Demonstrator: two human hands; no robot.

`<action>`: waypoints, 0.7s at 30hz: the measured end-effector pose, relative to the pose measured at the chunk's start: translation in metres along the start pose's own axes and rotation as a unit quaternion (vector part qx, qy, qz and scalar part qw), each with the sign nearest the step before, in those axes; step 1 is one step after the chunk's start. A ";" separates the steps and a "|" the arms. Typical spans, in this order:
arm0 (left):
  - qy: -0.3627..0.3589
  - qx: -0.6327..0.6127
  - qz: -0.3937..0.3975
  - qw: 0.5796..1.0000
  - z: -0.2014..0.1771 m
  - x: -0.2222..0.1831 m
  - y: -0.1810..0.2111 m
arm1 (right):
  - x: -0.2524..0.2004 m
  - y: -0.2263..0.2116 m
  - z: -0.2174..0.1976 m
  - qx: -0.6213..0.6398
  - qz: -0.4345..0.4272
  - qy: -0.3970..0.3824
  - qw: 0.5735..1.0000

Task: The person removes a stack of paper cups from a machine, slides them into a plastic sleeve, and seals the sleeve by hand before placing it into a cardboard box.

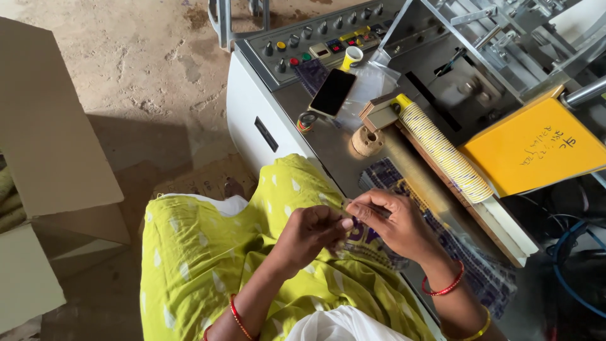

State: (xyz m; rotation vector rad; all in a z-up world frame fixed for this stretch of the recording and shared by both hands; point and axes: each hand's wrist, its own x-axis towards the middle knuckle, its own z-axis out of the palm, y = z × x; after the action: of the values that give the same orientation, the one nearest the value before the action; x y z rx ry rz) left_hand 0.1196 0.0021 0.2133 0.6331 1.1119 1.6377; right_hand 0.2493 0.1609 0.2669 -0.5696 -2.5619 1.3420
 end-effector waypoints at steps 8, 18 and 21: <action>0.020 -0.037 -0.042 0.998 0.007 0.002 0.001 | -0.001 0.009 0.005 -0.004 0.015 0.028 0.999; 0.142 0.238 0.035 0.960 0.005 0.007 -0.017 | -0.009 0.005 0.013 -0.173 -0.158 0.150 0.961; 0.138 0.304 0.091 0.938 0.012 0.005 -0.024 | -0.013 -0.001 0.017 -0.157 -0.092 0.118 0.976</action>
State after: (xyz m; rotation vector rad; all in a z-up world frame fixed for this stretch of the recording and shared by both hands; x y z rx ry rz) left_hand 0.1386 0.0129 0.1970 0.9398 1.8460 1.5604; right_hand 0.2555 0.1422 0.2581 -0.4916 -2.5660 0.7664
